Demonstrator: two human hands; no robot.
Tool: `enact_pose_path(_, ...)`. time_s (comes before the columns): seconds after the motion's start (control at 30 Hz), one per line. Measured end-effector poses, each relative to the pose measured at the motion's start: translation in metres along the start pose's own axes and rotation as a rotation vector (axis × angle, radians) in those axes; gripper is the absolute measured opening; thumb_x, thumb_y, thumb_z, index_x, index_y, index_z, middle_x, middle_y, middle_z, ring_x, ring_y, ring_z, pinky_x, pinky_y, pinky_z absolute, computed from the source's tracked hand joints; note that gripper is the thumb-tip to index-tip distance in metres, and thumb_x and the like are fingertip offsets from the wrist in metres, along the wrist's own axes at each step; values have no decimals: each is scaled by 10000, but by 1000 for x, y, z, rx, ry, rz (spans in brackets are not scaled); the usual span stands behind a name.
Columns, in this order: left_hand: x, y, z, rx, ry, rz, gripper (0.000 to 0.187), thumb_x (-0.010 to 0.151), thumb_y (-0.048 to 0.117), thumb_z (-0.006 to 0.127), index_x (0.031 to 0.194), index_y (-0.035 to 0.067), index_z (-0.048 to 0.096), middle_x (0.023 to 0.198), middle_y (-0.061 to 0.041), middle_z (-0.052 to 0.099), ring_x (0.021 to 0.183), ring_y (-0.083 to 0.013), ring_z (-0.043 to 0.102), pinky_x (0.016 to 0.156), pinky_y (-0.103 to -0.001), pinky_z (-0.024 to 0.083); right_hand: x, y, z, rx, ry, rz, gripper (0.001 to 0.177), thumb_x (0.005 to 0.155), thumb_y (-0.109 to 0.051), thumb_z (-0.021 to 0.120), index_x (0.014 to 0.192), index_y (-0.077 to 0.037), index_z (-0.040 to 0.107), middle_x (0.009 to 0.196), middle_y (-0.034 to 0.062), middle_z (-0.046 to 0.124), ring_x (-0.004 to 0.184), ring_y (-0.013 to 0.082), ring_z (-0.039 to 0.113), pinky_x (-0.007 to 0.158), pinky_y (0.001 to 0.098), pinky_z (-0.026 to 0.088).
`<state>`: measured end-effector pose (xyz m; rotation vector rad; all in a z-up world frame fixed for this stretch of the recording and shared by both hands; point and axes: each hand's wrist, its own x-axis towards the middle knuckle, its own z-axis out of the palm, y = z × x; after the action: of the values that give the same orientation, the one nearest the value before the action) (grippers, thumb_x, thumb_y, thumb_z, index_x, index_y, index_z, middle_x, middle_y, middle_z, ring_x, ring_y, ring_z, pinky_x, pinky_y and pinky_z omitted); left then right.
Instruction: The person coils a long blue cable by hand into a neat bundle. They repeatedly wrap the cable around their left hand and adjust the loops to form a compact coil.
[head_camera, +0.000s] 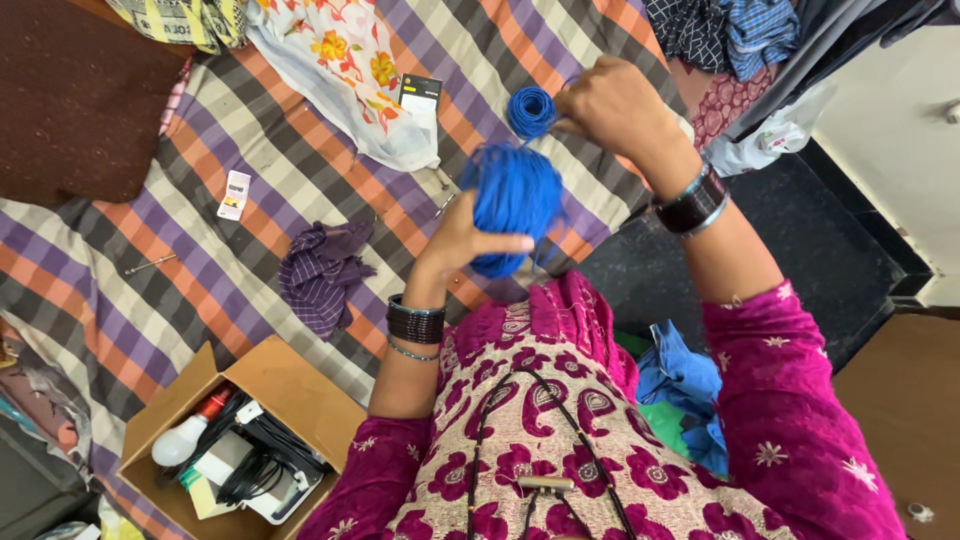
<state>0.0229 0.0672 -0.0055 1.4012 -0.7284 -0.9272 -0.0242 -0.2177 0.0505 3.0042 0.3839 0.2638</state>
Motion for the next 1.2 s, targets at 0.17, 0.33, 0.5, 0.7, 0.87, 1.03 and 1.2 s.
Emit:
enact_pose_path(0.17,9,4,6,83,179,215,724,677,350,951,1250,11,666,1157,-108,758,1050,-242,751,972,-366,582,-9,-68,-22,132,21,224,308,1040,-296,627,823,-81,669,737,142,680,677,354,666,641,473,525)
enact_pose_path(0.33,14,-1,24,360,295,310,843,628,422,971,1275,13,618,1162,-147,734,1067,-292,732,951,-408,559,-25,-92,-43,327,87,479,269,1001,-238,610,826,-44,676,680,183,663,655,411,648,634,520,507)
enact_pose_path(0.5,17,-3,40,309,363,295,822,618,416,968,1263,38,627,1158,-143,752,1063,-291,741,935,-406,565,-34,-111,-70,725,132,611,249,1014,-173,534,1180,-16,633,646,134,686,628,322,710,626,440,537)
enact_pose_path(0.7,25,-11,57,398,585,428,833,590,390,1010,1224,30,607,1159,-160,712,1073,-331,710,948,-418,553,-41,-122,-81,947,294,690,267,1067,-208,493,1214,16,501,648,58,663,592,185,704,564,313,513)
enact_pose_path(0.87,34,-25,54,87,691,408,809,641,351,1000,1256,17,594,1195,-111,691,1084,-254,685,976,-388,556,-66,-117,-58,925,115,834,397,1135,-286,464,882,-35,638,557,60,580,491,150,586,535,324,465)
enact_pose_path(1.03,52,-60,9,-538,705,366,699,761,201,962,1314,-18,597,1201,-84,671,1070,-200,645,1005,-368,528,-95,-138,22,1060,59,497,311,1103,-252,508,899,-29,583,650,69,510,605,148,506,584,330,461)
enact_pose_path(1.2,54,-105,-2,-1100,550,188,700,767,259,873,1343,26,550,1181,-92,692,1073,-229,683,996,-419,546,-76,-164,127,1235,-76,218,273,1088,-210,541,881,-43,602,680,55,569,616,216,599,639,377,497)
